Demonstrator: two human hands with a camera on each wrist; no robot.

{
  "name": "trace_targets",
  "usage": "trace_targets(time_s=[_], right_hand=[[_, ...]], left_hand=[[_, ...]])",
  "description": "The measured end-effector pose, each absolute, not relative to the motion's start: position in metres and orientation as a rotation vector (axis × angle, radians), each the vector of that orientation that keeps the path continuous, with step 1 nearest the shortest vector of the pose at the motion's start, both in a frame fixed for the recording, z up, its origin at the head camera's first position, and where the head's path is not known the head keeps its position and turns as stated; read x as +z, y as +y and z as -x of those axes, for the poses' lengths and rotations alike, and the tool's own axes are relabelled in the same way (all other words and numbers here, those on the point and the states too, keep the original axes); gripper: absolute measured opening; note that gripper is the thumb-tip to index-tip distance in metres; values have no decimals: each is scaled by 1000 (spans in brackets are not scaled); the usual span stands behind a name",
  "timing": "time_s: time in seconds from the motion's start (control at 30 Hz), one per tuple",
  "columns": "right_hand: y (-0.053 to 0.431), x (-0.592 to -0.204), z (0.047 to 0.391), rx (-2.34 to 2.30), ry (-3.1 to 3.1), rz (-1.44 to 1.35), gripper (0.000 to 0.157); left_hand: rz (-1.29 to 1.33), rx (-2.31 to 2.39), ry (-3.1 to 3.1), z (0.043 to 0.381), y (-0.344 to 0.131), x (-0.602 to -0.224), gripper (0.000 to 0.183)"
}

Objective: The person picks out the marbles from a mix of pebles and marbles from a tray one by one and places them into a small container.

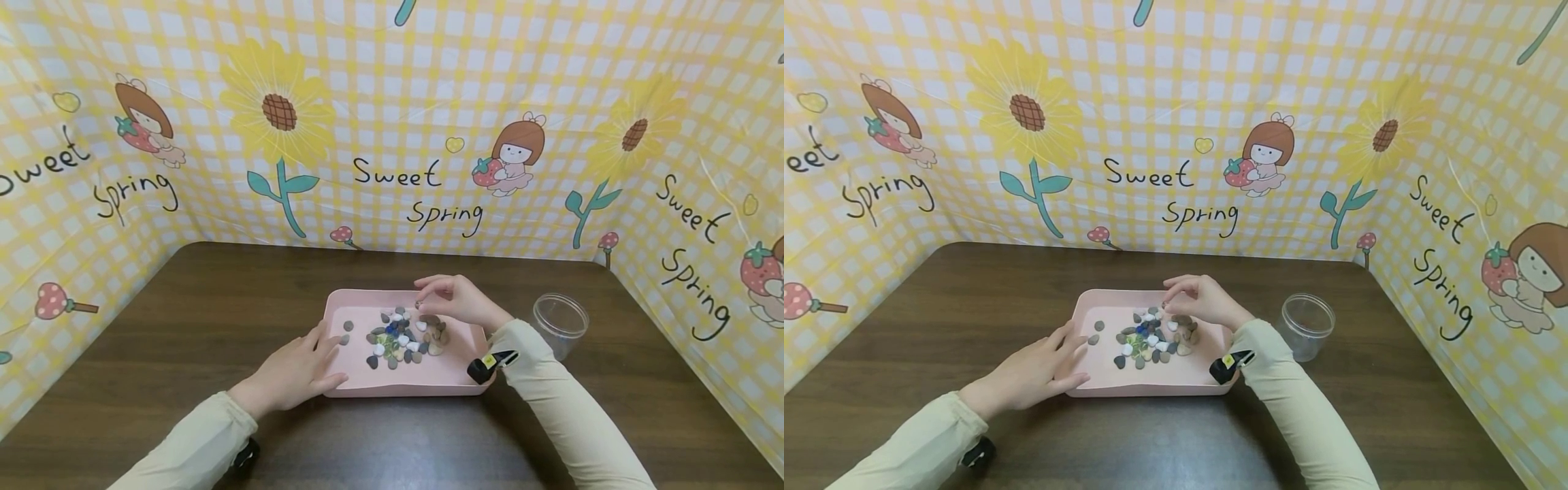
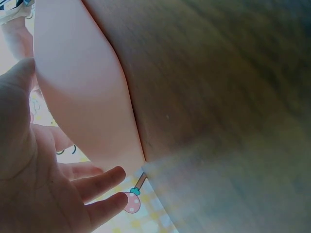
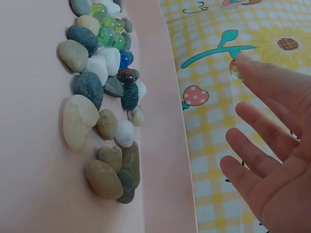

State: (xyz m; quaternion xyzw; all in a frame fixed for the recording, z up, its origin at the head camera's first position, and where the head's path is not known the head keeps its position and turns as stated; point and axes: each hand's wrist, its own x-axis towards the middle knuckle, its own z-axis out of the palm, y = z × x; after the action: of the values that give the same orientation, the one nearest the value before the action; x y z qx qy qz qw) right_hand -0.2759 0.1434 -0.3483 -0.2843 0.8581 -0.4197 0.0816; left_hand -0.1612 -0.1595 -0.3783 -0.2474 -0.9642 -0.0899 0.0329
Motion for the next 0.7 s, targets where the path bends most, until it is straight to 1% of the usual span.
trace_targets(time_s=[0.33,0.5,0.7], right_hand=[[149,-345,272,-1302,2566,903,17],[152,-342,269,-1297,2584,887,14],[155,-339,267,-1316,2601,852,15]], left_hand=[[753,-287,-2988,161,-160,-377,63],[746,-289,-2999,162,-160,-377,64],[746,-287,-2995,162,-160,-378,63]])
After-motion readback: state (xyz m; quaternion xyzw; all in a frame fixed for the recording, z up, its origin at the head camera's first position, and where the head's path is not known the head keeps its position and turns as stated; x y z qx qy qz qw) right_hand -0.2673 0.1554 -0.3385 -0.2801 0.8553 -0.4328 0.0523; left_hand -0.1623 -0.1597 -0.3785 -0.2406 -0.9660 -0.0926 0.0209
